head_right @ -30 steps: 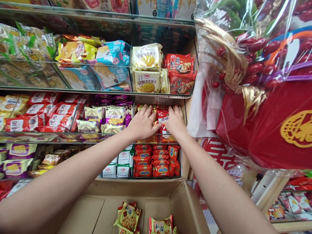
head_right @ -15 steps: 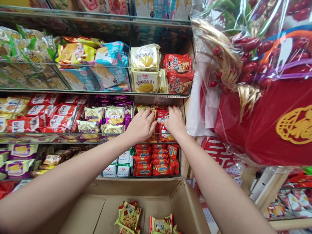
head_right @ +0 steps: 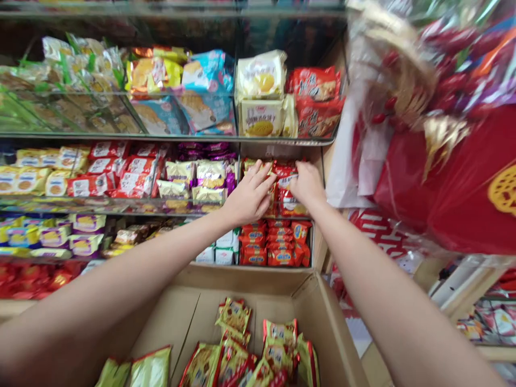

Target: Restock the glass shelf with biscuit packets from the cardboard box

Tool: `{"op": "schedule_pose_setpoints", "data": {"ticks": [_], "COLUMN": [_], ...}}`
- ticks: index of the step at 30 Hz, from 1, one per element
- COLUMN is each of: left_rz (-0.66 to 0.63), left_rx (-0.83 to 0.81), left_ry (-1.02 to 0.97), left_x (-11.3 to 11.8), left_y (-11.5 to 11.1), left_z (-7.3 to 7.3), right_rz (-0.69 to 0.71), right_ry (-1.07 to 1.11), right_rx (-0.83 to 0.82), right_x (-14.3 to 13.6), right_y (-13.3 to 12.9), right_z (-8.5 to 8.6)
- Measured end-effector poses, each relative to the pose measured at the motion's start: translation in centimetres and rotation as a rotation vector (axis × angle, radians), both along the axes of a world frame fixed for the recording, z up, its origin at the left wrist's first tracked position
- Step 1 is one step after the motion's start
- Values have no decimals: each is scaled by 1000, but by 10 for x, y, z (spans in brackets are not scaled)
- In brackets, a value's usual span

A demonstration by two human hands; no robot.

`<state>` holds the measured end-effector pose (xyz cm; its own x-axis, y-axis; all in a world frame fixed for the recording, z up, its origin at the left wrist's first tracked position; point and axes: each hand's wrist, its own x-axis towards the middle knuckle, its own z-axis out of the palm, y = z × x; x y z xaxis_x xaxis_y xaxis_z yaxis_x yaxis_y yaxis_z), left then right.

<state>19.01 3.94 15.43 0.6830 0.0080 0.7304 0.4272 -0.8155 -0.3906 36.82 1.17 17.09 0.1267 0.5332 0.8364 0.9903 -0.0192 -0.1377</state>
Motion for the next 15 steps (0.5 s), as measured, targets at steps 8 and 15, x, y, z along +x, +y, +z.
{"op": "schedule_pose_setpoints", "data": {"ticks": [8,15], "left_rz": [-119,-177], "left_rx": [-50,-368], "left_ry": [26,325], "left_x": [-57,-155], "left_y": [-10,-69], "left_z": [-21,-109], "right_rz": [4,442], "right_ry": [-82,-238], "right_rx": [75,234], "right_x": [0,-56], "right_y": [-6,-91], "right_z": [0,-75]}}
